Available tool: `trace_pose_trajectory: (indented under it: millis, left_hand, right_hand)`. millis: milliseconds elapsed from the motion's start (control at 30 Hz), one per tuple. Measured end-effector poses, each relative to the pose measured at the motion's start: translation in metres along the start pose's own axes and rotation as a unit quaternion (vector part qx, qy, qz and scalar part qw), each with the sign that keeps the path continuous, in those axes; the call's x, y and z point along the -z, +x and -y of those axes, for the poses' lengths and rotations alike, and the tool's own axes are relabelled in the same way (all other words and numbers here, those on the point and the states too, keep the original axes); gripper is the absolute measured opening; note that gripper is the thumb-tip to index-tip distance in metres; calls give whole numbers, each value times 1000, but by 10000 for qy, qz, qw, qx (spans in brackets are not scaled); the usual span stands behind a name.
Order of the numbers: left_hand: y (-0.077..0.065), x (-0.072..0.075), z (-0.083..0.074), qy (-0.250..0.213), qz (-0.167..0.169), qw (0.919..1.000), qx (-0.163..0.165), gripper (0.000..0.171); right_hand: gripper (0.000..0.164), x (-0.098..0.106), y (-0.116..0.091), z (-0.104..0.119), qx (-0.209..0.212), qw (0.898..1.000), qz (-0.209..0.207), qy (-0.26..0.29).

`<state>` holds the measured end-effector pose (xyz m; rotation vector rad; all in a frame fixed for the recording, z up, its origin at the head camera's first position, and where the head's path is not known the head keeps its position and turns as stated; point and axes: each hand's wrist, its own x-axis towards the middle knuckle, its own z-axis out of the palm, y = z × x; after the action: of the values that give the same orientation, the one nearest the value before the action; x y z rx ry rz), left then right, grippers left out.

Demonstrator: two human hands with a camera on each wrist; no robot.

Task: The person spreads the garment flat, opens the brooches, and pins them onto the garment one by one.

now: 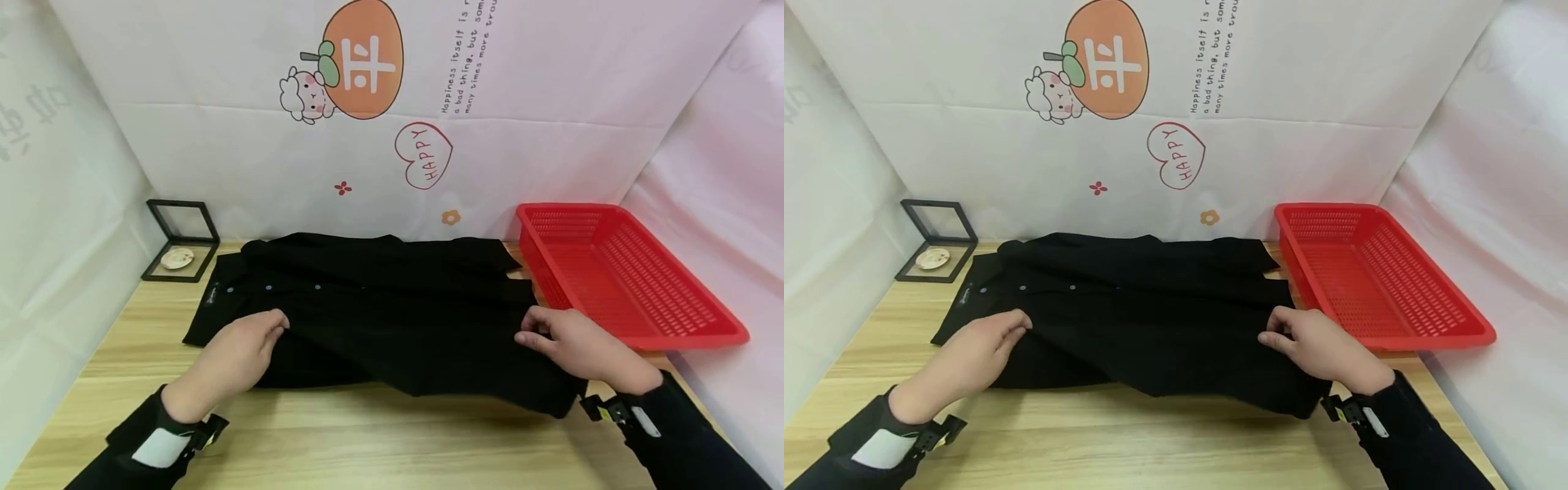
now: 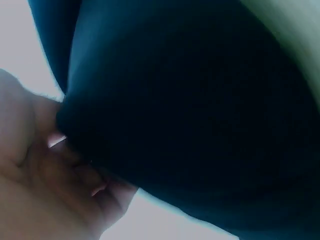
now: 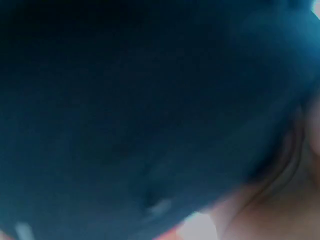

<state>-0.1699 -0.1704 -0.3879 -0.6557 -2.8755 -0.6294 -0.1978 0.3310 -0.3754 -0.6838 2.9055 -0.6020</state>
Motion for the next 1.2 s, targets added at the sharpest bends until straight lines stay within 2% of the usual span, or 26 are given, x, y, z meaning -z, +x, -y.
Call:
trace_pose_trajectory:
  millis: [167, 267, 367, 433, 533, 600, 633, 733, 800, 900, 933, 1000, 1100, 1200]
  left_hand:
    - [-3, -9, -1, -25, 530, 9980, -338, 14]
    - [-4, -18, 1, 20, 761, 9953, -602, 5]
    - [-4, -28, 5, 171, 974, 9916, -830, 11]
    - [-3, -31, 7, 91, 1054, 9918, -714, 7]
    - [0, -31, 9, -137, 799, 9962, -330, 15]
    - [2, -29, 9, -289, 551, 9980, -98, 23]
    - [3, -28, 10, -337, 426, 9985, -50, 28]
    - [5, -24, 11, -388, 283, 9988, -84, 39]
    - [6, -23, 12, -489, 319, 9981, -175, 43]
    - [7, -23, 16, -720, 466, 9956, -376, 42]
    - [7, -23, 17, -771, 512, 9947, -437, 42]
    - [6, -23, 20, -827, 599, 9933, -538, 43]
    - [5, -24, 21, -715, 796, 9922, -647, 42]
    - [2, -26, 21, -389, 1256, 9895, -595, 30]
  right_hand:
    - [31, -9, -10, 7, 221, 9968, 239, -727]
    - [34, -23, -19, 17, 471, 9920, 925, -719]
    - [38, -43, -25, 27, 579, 9821, 1587, -837]
    - [35, -54, -25, 30, 664, 9770, 1622, -1218]
    - [17, -65, -25, 29, 991, 9732, 1218, -1681]
    - [17, -65, -25, 25, 1149, 9757, 1108, -1502]
    - [19, -62, -26, 22, 1262, 9791, 1036, -1211]
    - [25, -43, -28, 10, 1441, 9870, 606, -385]
    - [27, -25, -31, 6, 1282, 9915, 232, 50]
    - [17, 5, -40, 7, 648, 9977, -58, 161]
    - [14, 13, -44, 8, 364, 9991, 28, 223]
    - [18, 22, -49, 6, 81, 9992, 297, 268]
    - [19, 19, -54, -7, 32, 9934, 1020, 519]
    - [5, 3, -60, -23, 172, 9823, 1779, 556]
